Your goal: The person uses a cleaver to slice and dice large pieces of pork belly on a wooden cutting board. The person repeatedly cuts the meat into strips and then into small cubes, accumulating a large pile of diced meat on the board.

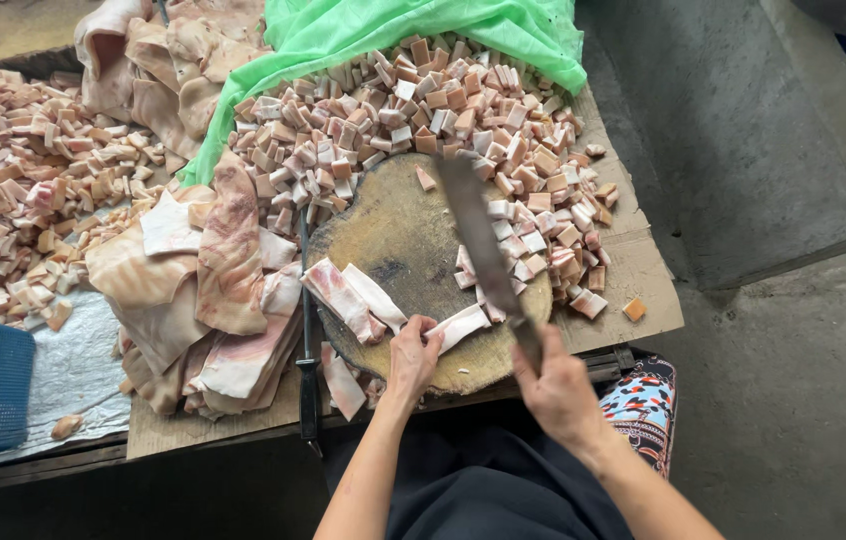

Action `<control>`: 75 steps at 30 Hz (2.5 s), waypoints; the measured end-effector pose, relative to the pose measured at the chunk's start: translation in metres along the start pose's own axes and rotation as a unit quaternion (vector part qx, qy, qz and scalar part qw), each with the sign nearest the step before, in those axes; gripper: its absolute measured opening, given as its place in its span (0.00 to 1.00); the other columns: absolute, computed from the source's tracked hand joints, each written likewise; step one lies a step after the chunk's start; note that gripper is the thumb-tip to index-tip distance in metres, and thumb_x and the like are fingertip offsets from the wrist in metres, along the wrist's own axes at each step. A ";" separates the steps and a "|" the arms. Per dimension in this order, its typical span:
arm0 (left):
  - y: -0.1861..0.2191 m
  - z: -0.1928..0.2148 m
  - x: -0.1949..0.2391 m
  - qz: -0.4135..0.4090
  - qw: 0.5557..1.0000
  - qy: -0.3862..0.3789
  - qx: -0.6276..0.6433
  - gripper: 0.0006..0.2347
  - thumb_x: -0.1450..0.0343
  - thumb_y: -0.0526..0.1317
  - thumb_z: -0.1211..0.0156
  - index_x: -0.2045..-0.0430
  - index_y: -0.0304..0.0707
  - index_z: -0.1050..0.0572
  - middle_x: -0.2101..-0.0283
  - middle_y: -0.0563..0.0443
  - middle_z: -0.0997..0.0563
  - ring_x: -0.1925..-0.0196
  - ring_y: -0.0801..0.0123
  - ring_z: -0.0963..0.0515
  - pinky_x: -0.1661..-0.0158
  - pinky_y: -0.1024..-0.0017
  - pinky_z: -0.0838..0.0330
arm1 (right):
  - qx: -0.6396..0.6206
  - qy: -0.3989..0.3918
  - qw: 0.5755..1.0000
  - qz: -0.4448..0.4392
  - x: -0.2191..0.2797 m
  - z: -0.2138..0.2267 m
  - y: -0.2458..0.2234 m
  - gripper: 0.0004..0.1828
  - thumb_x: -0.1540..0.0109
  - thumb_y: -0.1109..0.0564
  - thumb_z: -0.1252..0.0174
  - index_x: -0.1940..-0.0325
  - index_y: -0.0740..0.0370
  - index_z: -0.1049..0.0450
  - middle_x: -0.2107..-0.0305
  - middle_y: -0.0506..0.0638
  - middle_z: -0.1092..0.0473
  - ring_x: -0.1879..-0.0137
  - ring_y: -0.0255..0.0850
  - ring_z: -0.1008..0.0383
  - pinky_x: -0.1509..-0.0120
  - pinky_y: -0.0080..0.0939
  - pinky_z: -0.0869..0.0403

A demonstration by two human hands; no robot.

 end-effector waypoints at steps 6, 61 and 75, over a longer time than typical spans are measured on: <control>0.002 0.008 0.003 -0.004 1.000 0.004 -0.018 0.11 0.31 0.37 0.39 0.60 0.28 0.23 0.64 0.34 0.17 0.62 0.50 0.18 0.57 0.59 0.25 | 0.097 -0.080 0.990 -0.067 -0.001 -0.014 0.021 0.21 0.34 0.45 0.46 0.46 0.64 0.32 0.80 0.64 0.25 0.75 0.55 0.23 0.69 0.52 0.27; 0.044 -0.108 -0.130 0.009 0.995 0.005 -0.101 0.46 0.39 0.36 0.24 0.31 0.29 0.56 0.41 0.27 0.41 0.47 0.36 0.23 0.46 0.55 0.25 | -0.035 0.086 0.967 -0.235 0.020 -0.003 0.105 0.18 0.34 0.47 0.48 0.50 0.64 0.35 0.86 0.64 0.28 0.80 0.58 0.22 0.73 0.56 0.26; -0.090 0.076 -0.213 0.027 0.909 -0.062 -0.411 0.19 0.29 0.46 0.36 0.49 0.30 0.25 0.50 0.28 0.22 0.45 0.41 0.20 0.45 0.53 0.26 | 0.048 0.105 0.987 -0.112 0.014 0.000 0.101 0.22 0.34 0.49 0.46 0.45 0.68 0.37 0.73 0.72 0.25 0.62 0.69 0.22 0.61 0.62 0.26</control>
Point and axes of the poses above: each hand's wrist, its own x-axis away from the middle knuckle, its own z-axis out of the back of the hand, y = z × x, the point moved 9 cm from there along -x, towards the middle knuckle
